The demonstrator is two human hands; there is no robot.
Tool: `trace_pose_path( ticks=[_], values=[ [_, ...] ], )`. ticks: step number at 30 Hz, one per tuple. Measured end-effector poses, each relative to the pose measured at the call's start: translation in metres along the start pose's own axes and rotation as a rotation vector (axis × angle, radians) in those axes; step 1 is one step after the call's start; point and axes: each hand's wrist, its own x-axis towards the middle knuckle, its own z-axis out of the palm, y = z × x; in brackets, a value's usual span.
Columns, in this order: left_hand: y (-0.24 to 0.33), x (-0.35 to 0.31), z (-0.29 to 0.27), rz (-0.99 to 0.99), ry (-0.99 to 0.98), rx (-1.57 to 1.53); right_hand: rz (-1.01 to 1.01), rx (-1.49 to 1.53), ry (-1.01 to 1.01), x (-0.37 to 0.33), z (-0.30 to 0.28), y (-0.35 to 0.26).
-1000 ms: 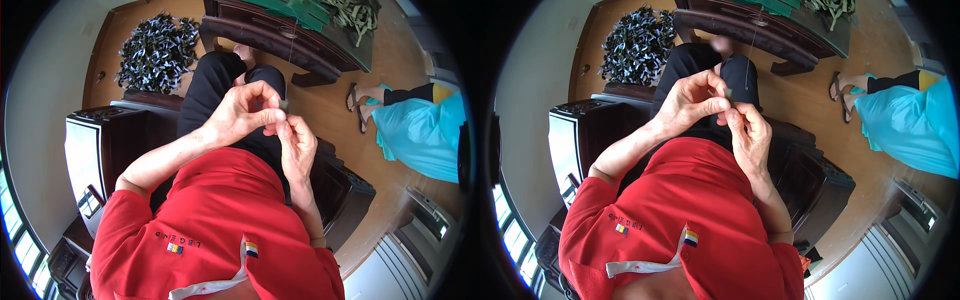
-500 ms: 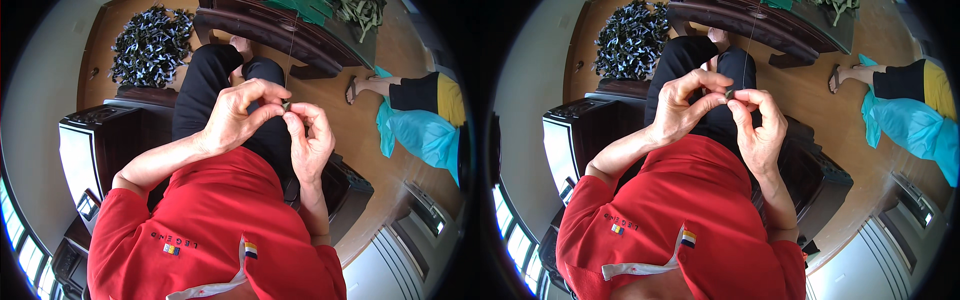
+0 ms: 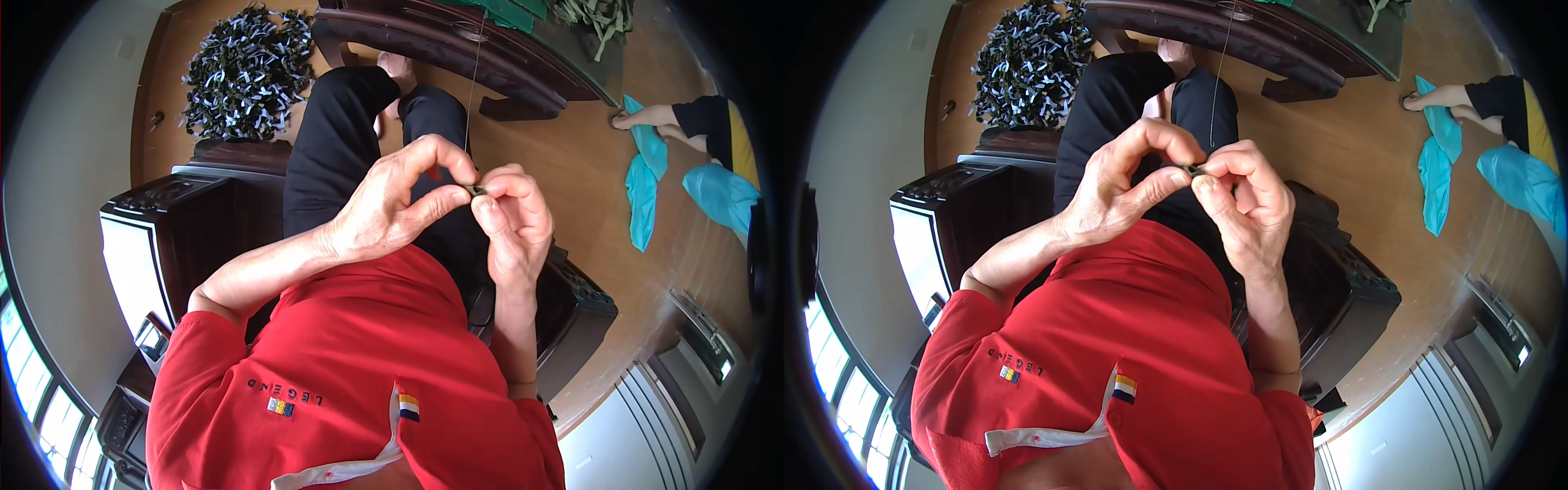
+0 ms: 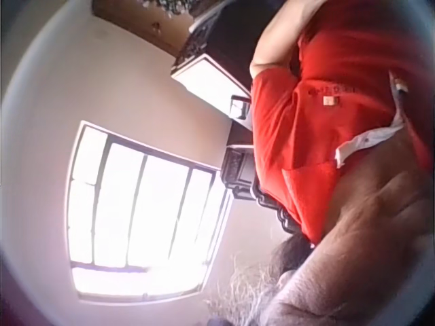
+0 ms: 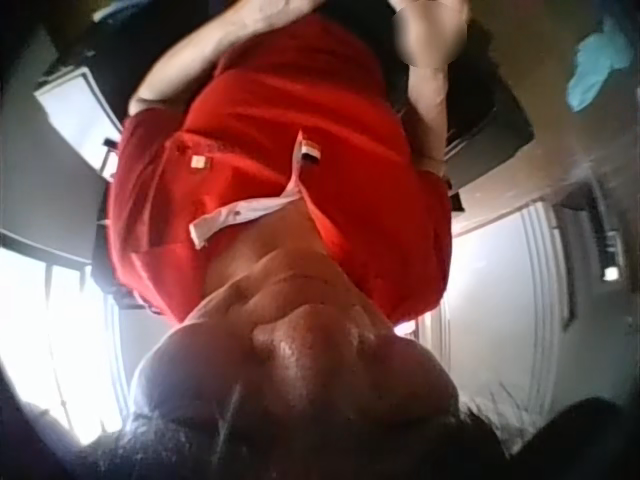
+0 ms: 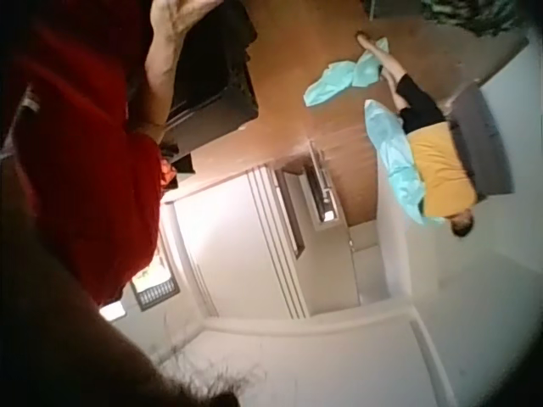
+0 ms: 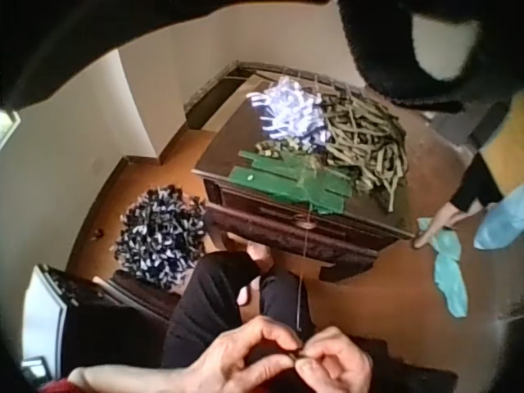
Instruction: Assembling a decorative floral garland using greenery, wire, and floral tape.
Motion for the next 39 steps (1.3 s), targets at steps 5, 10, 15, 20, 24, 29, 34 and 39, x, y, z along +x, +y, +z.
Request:
trace_pose_path(
  ticks=[5, 10, 15, 20, 24, 29, 34, 39],
  values=[
    [-0.006, 0.002, -0.009, -0.129, -0.115, 0.135, -0.089, -0.422, -0.133, 0.013, -0.021, 0.002],
    [-0.031, -0.005, -0.005, -0.137, -0.025, 0.178, 0.265, -0.248, 0.117, 0.045, -0.029, 0.008],
    [-0.052, -0.007, -0.001, -0.477, 0.017, -0.054, 0.497, -0.219, 0.092, 0.072, -0.043, 0.044],
    [-0.066, -0.008, -0.002, -0.629, -0.065, -0.06, 0.482, -0.155, -0.007, 0.078, -0.044, 0.058],
    [-0.075, -0.007, 0.0, -0.623, -0.015, -0.106, 0.467, -0.188, -0.015, 0.081, -0.044, 0.063],
    [-0.077, -0.001, -0.001, -0.578, 0.006, -0.111, 0.46, -0.223, -0.013, 0.082, -0.042, 0.061],
    [-0.08, 0.042, -0.007, -0.653, 0.117, -0.299, 0.455, -0.247, 0.025, 0.089, -0.041, 0.05],
    [-0.095, 0.145, -0.005, -0.649, 0.34, -0.282, 0.399, -0.218, 0.258, 0.089, -0.05, 0.036]
  ],
)
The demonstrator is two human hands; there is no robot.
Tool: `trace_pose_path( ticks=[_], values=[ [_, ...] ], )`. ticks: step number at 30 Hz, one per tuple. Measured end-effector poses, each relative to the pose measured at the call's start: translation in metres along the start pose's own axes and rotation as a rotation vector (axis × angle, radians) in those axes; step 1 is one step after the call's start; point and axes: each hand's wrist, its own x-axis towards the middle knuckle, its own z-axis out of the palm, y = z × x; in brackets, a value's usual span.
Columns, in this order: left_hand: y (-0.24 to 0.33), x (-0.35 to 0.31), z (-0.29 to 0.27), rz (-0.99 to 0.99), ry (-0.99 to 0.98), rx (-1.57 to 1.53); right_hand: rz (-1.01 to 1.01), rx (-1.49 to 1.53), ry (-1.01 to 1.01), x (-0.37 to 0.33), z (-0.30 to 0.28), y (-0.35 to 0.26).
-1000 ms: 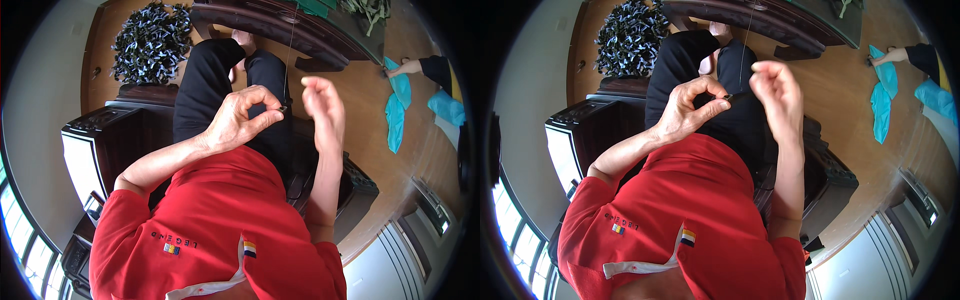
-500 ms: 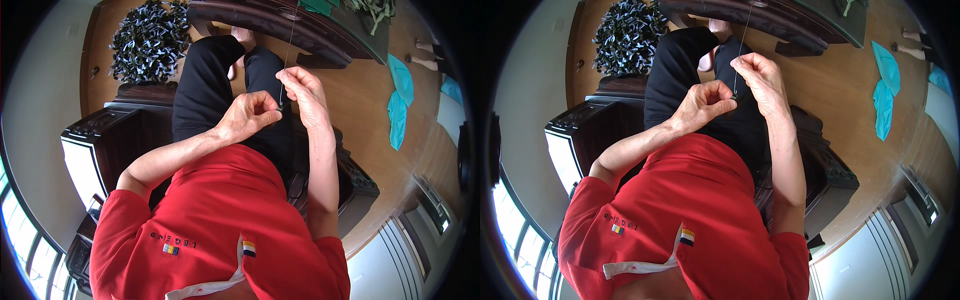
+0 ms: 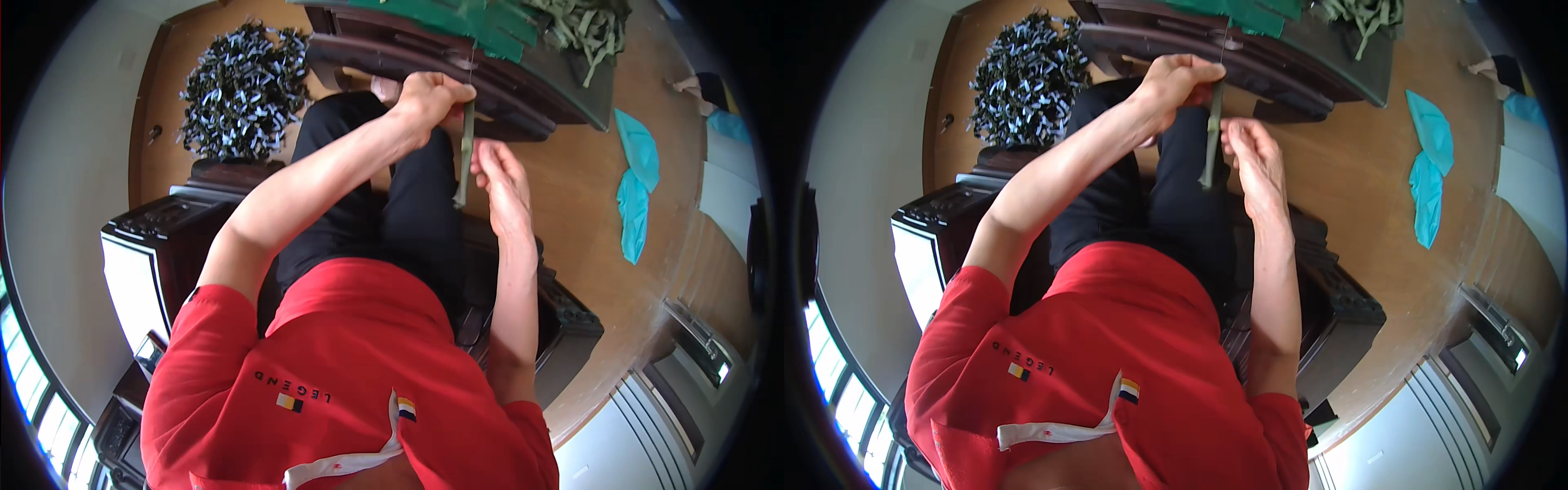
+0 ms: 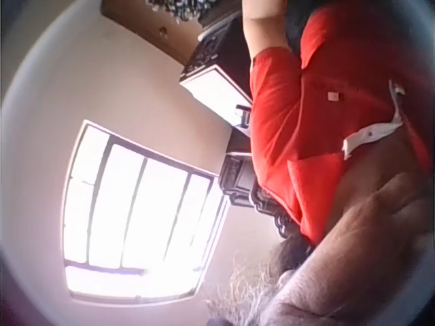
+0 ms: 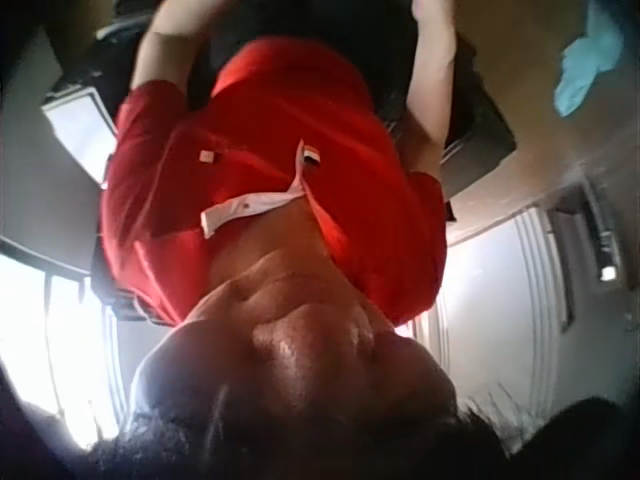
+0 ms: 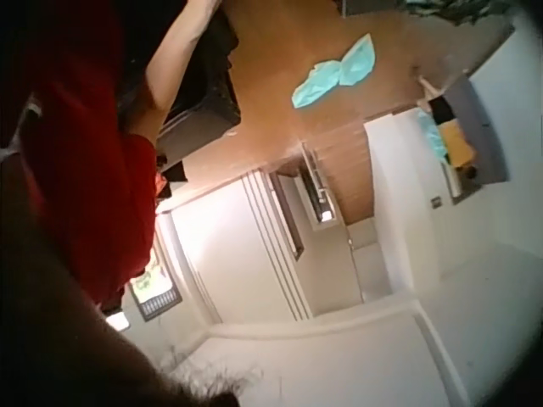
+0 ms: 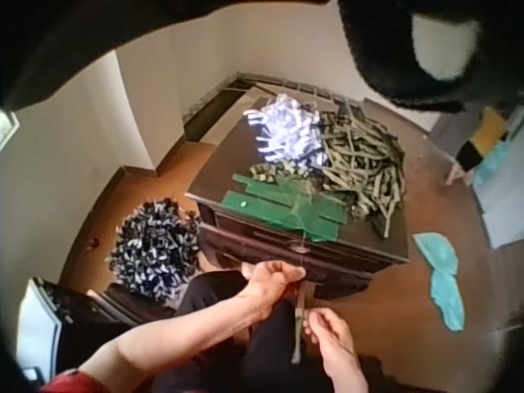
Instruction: Assembling a decorative floral garland using greenery, wire, and floral tape.
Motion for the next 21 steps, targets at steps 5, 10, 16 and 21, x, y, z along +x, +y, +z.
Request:
trace_pose_path(
  ticks=[5, 10, 16, 21],
  values=[
    [0.021, 0.052, 0.016, -0.017, -0.005, 0.042, -0.041, -0.076, -0.05, 0.021, -0.013, 0.008],
    [0.03, 0.034, 0.048, -0.132, -0.047, 0.175, -0.042, -0.08, -0.012, 0.061, -0.019, -0.013],
    [0.055, 0.015, 0.064, -0.214, -0.128, 0.366, 0.066, -0.11, -0.319, 0.055, -0.023, -0.019],
    [0.055, -0.015, 0.041, -0.103, -0.151, 0.469, -0.014, 0.323, -0.277, 0.117, -0.024, -0.039]
  ],
)
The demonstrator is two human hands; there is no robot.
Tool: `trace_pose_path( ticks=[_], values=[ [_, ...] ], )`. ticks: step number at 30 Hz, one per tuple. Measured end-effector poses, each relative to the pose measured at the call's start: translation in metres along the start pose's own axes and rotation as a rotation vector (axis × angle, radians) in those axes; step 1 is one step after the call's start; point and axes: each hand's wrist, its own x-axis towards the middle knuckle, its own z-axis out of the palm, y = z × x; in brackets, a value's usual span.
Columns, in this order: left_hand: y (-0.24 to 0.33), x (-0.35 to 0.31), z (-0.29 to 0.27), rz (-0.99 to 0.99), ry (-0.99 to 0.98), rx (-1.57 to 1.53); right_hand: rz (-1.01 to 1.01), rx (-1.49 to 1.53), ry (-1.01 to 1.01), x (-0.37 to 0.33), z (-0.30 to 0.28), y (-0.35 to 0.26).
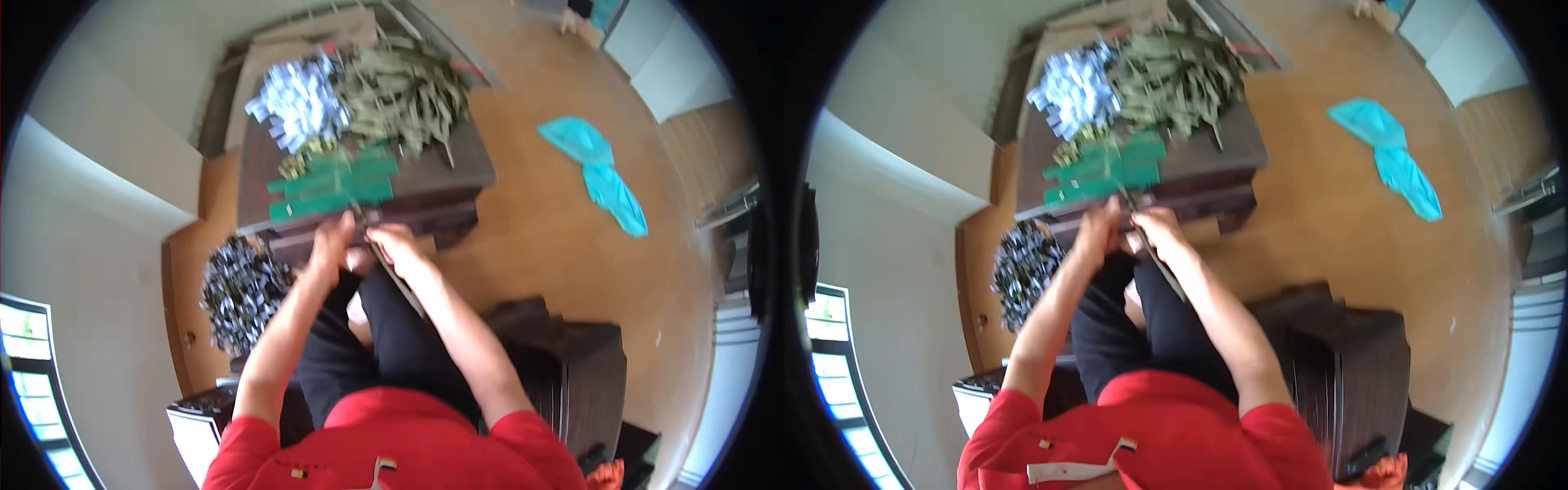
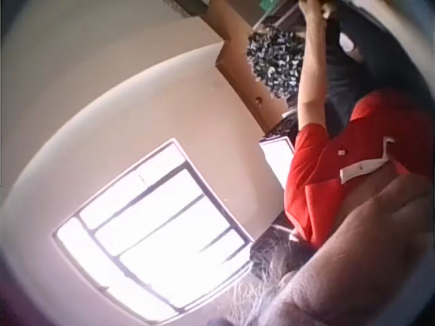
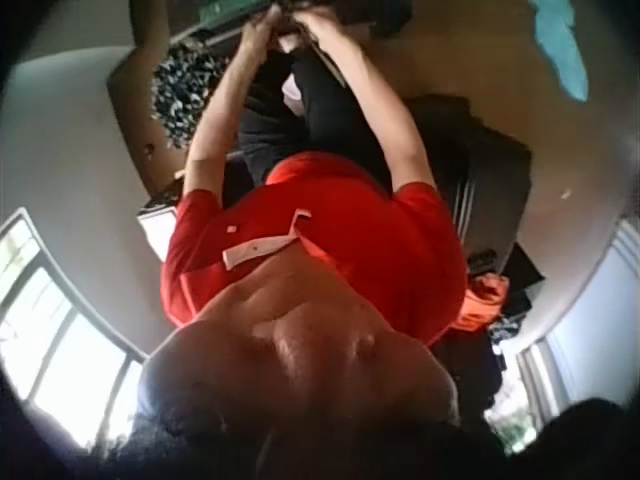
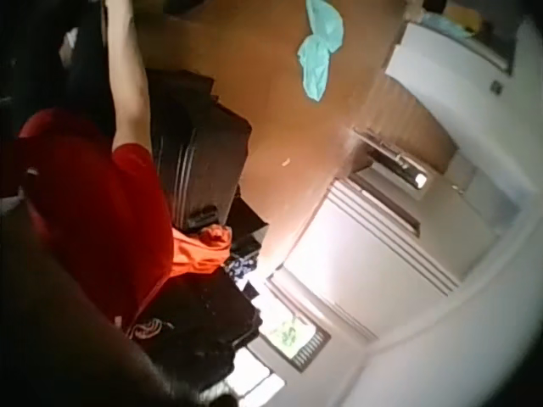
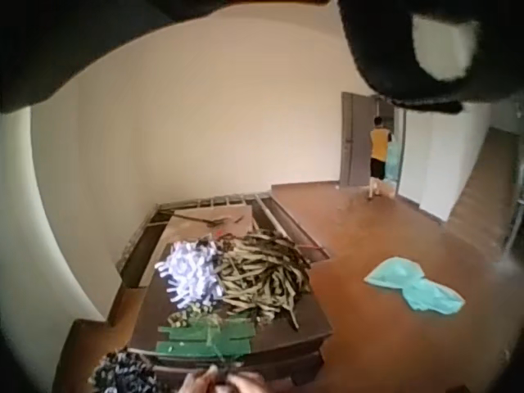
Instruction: Assembling a decorative floral garland using greenery, wire, and floral tape.
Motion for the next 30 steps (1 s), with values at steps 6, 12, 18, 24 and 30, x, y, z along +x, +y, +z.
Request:
trace_pose_path(
  ticks=[6, 12, 18, 24, 30],
  values=[
    [-0.019, -0.023, 0.001, 0.051, -0.199, -0.043, -0.189, -0.264, 0.209, 0.016, -0.009, 0.043],
    [-0.055, -0.016, -0.01, 0.021, -0.011, 0.003, -0.117, -0.126, 0.14, -0.018, 0.014, 0.025],
    [-0.071, -0.039, -0.008, -0.088, -0.112, -0.247, -0.087, -0.188, 0.157, -0.014, -0.019, 0.021],
    [-0.067, 0.012, -0.009, 0.038, 0.029, -0.232, 0.29, -0.353, 0.108, -0.103, 0.013, 0.029],
    [-0.045, 0.011, -0.041, 0.011, -0.07, -0.053, 0.084, -0.29, 0.068, -0.055, 0.024, 0.045]
  ],
)
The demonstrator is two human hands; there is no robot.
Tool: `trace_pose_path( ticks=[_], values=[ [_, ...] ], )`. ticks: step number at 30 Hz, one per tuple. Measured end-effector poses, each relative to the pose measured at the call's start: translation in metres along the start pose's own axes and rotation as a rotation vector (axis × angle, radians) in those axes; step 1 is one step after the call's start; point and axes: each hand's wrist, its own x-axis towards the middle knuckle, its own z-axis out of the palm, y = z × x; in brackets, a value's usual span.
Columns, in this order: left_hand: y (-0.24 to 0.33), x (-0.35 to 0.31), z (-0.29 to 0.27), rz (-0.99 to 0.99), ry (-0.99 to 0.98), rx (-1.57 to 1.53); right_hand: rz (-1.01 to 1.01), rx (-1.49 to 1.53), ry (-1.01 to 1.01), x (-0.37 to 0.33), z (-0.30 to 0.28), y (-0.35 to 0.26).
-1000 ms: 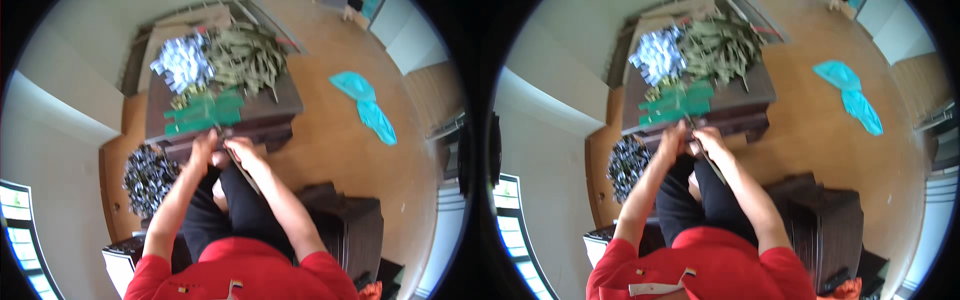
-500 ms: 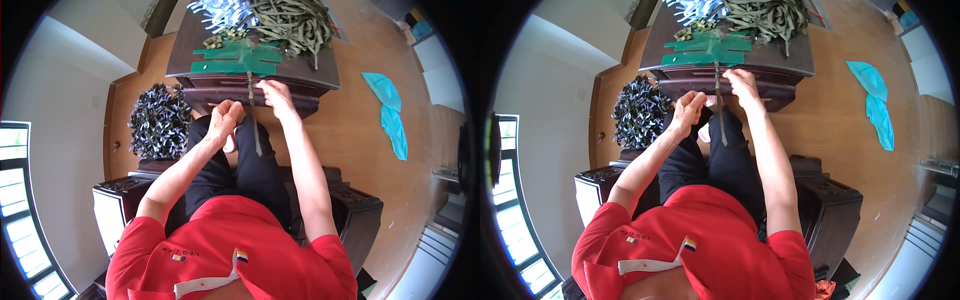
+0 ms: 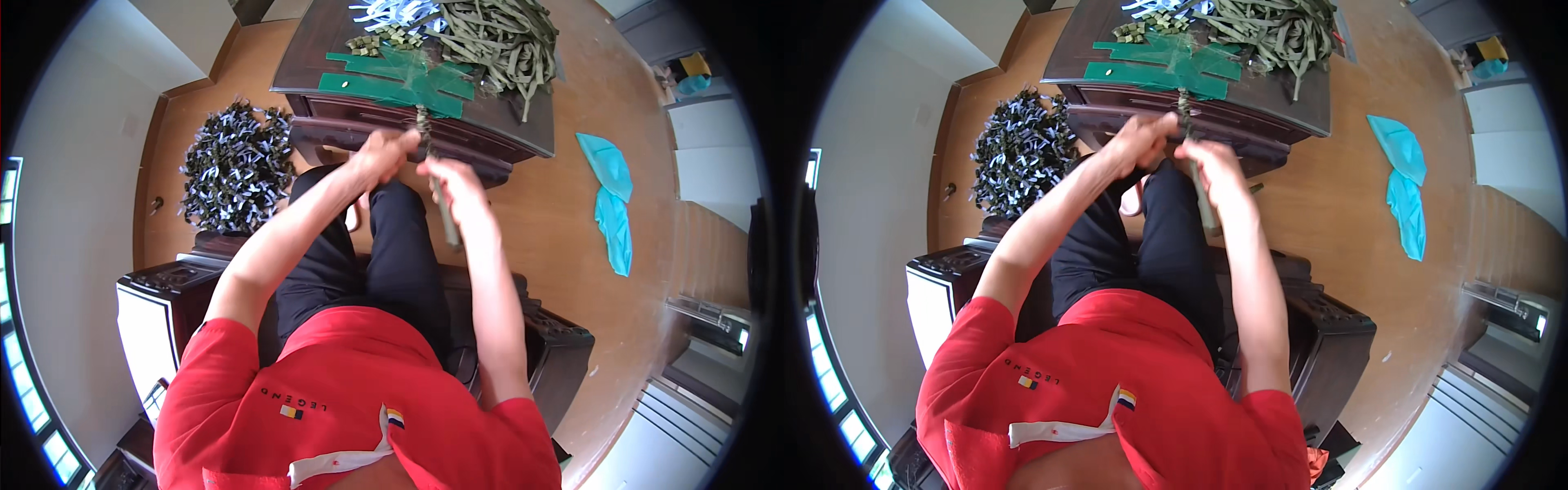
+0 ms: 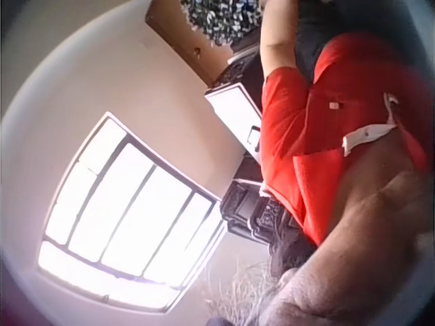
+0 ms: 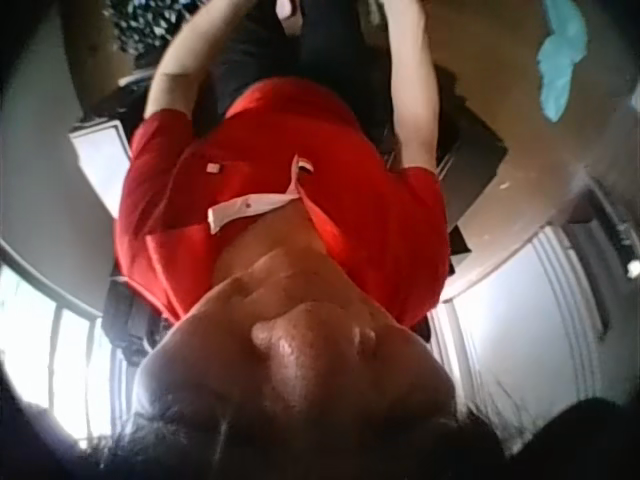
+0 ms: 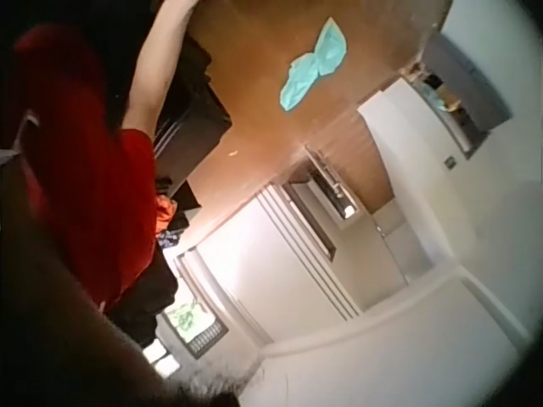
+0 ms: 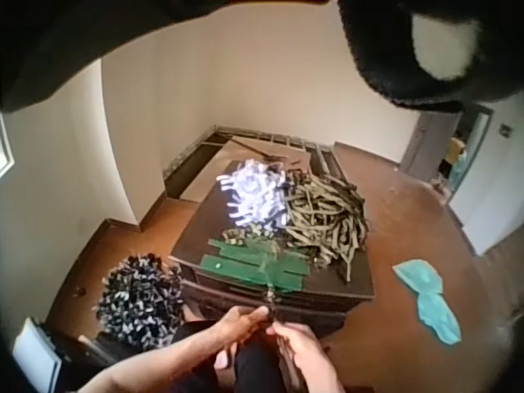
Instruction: Assembling a decorative floral garland using greenery, wire, and floral tape.
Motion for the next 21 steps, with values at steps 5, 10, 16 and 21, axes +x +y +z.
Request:
trace_pose_path(
  ticks=[5, 10, 16, 21],
  values=[
    [-0.037, -0.059, 0.035, 0.009, -0.22, -0.177, 0.001, 0.103, -0.072, 0.023, -0.003, -0.009],
    [-0.03, 0.007, 0.005, -0.05, -0.078, -0.322, 0.143, -0.007, -0.164, -0.028, 0.007, -0.015],
    [-0.02, -0.074, 0.024, -0.103, -0.206, -0.108, 0.097, -0.046, 0.04, -0.009, 0.001, -0.019],
    [-0.04, -0.037, 0.035, -0.054, -0.127, -0.35, 0.093, -0.042, -0.067, -0.025, -0.008, -0.012]
  ],
)
